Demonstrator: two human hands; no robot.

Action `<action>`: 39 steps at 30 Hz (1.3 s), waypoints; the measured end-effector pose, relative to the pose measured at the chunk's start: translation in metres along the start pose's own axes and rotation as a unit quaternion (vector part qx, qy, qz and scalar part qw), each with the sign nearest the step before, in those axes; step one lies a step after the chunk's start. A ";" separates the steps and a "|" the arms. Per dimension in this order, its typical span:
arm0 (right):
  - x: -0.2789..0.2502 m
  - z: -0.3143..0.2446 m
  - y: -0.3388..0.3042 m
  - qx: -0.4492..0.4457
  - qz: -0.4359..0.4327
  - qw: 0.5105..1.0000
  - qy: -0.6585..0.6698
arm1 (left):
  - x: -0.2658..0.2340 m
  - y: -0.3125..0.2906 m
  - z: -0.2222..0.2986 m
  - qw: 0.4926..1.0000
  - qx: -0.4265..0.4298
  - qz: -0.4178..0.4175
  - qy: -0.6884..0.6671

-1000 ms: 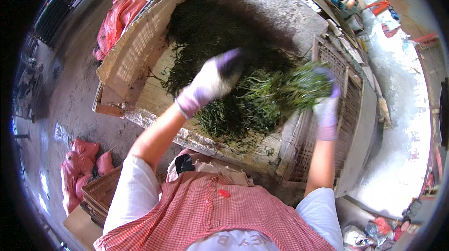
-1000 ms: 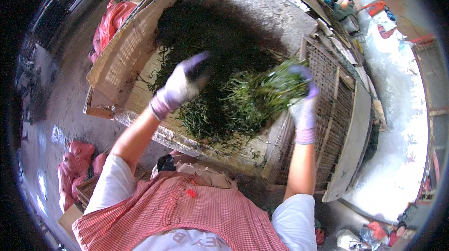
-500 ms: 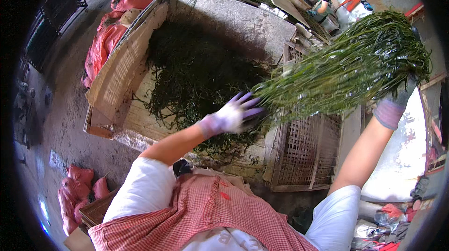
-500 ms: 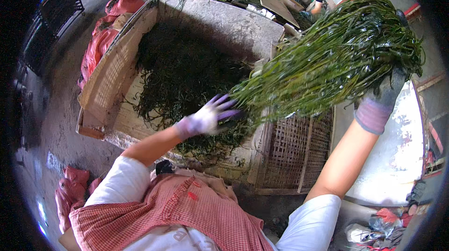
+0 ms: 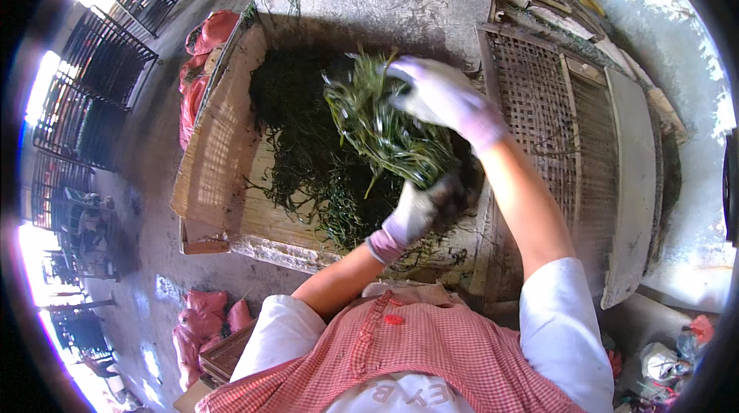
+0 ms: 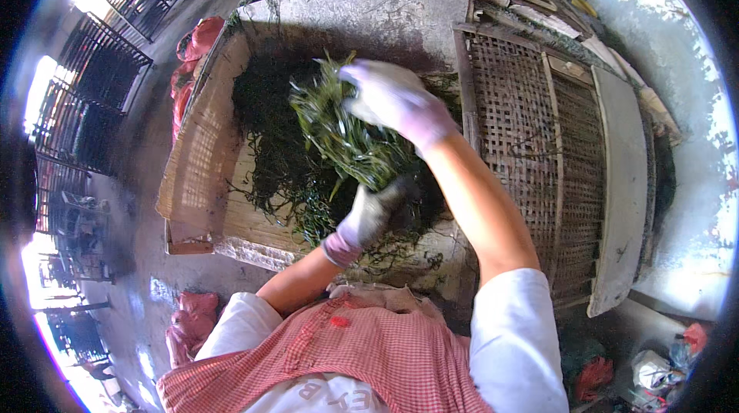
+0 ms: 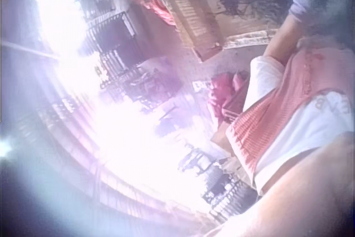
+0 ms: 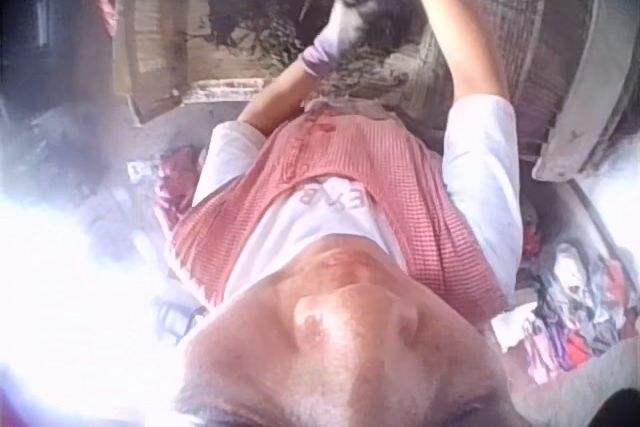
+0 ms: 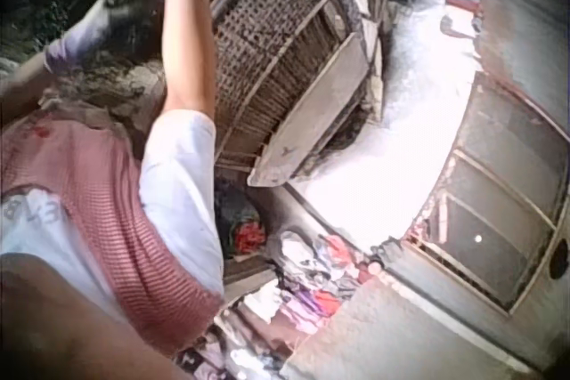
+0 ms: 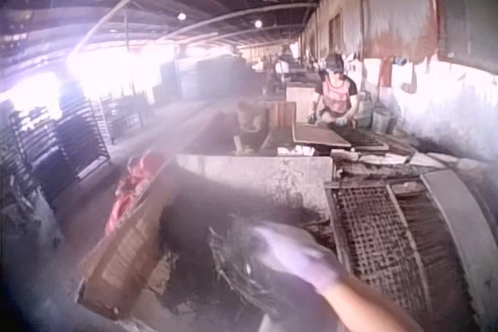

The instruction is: The person picks up bundles of green plants from a large container and arranges them into rows on a bamboo tray.

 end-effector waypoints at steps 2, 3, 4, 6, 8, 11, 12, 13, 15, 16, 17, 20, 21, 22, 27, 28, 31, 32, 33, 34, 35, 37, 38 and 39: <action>-0.016 0.012 -0.051 0.265 -0.028 0.744 0.612 | -0.011 -0.001 0.044 0.993 -0.092 0.053 -0.052; -0.019 0.019 -0.063 0.223 -0.044 0.671 0.706 | -0.013 0.003 0.065 0.987 -0.130 0.026 -0.091; -0.023 0.026 -0.075 0.189 -0.073 0.583 0.787 | -0.003 0.009 0.083 0.991 -0.116 0.010 -0.070; 0.012 0.023 -0.074 0.013 0.048 0.625 0.779 | 0.029 0.005 0.114 0.989 -0.145 0.030 -0.029; 0.037 -0.003 -0.061 0.058 0.224 0.676 0.700 | 0.048 -0.003 0.152 0.995 -0.098 0.001 -0.011; 0.083 0.009 -0.098 0.091 0.255 0.885 0.379 | 0.043 -0.014 0.189 0.999 -0.035 0.018 -0.017; 0.082 0.010 -0.108 0.114 0.284 0.909 0.282 | 0.039 -0.009 0.192 0.995 -0.045 -0.026 -0.080; 0.079 0.010 -0.119 0.100 0.294 0.946 0.087 | 0.039 -0.004 0.193 0.986 -0.056 -0.069 -0.143; 0.017 -0.026 -0.101 -0.038 0.214 0.971 0.102 | 0.041 -0.004 0.180 0.983 -0.069 -0.060 -0.160; 0.008 -0.033 -0.091 -0.033 0.176 0.983 0.034 | 0.053 0.000 0.169 0.996 -0.047 0.069 -0.005; 0.011 -0.034 -0.073 -0.043 0.185 0.981 0.029 | 0.065 -0.007 0.174 0.989 0.028 0.130 0.057; 0.054 -0.003 -0.064 -0.061 0.252 0.966 0.000 | 0.096 -0.002 0.210 0.949 0.280 0.136 0.051; 0.061 -0.016 -0.064 -0.083 0.289 0.952 0.052 | 0.096 -0.019 0.237 0.931 0.343 0.115 0.046; 0.063 -0.020 -0.079 -0.091 0.319 0.940 0.083 | 0.096 -0.023 0.260 0.928 0.363 0.069 0.042; 0.076 -0.052 -0.142 -0.020 0.267 0.963 0.034 | 0.099 -0.071 0.339 0.947 0.303 -0.089 0.051; 0.114 -0.037 -0.166 0.025 0.186 0.981 0.043 | 0.102 -0.067 0.342 0.955 0.266 -0.126 0.045; 0.135 -0.031 -0.220 0.252 -0.183 0.926 0.214 | 0.101 -0.070 0.332 0.970 0.147 -0.194 0.028; 0.107 -0.031 -0.237 0.270 -0.141 0.915 0.263 | 0.093 -0.052 0.318 0.968 0.097 -0.230 0.010; 0.078 -0.041 -0.245 0.271 -0.099 0.904 0.316 | 0.093 -0.048 0.305 0.966 0.052 -0.253 0.002; 0.042 -0.054 -0.236 0.231 0.002 0.901 0.368 | 0.089 -0.049 0.292 0.965 0.010 -0.263 -0.003; 0.006 -0.063 -0.228 0.199 0.105 0.884 0.410 | 0.085 -0.045 0.276 0.960 -0.031 -0.277 -0.011; -0.022 -0.068 -0.215 0.056 0.264 0.791 0.549 | 0.083 -0.035 0.239 0.954 -0.099 -0.283 -0.020; -0.030 -0.071 -0.205 -0.008 0.302 0.737 0.605 | 0.080 -0.035 0.221 0.970 -0.097 -0.224 0.016; -0.030 -0.080 -0.184 -0.045 0.281 0.702 0.653 | 0.082 -0.044 0.198 0.982 -0.087 -0.159 0.052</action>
Point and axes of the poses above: each hand's wrist, its own y-axis towards the middle knuckle, its own x-axis out of the palm, z = x × y, the point moved 1 cm from there along y, towards the middle knuckle, and after that the axes turned 12 degrees about -x, right-handed, at the moved point
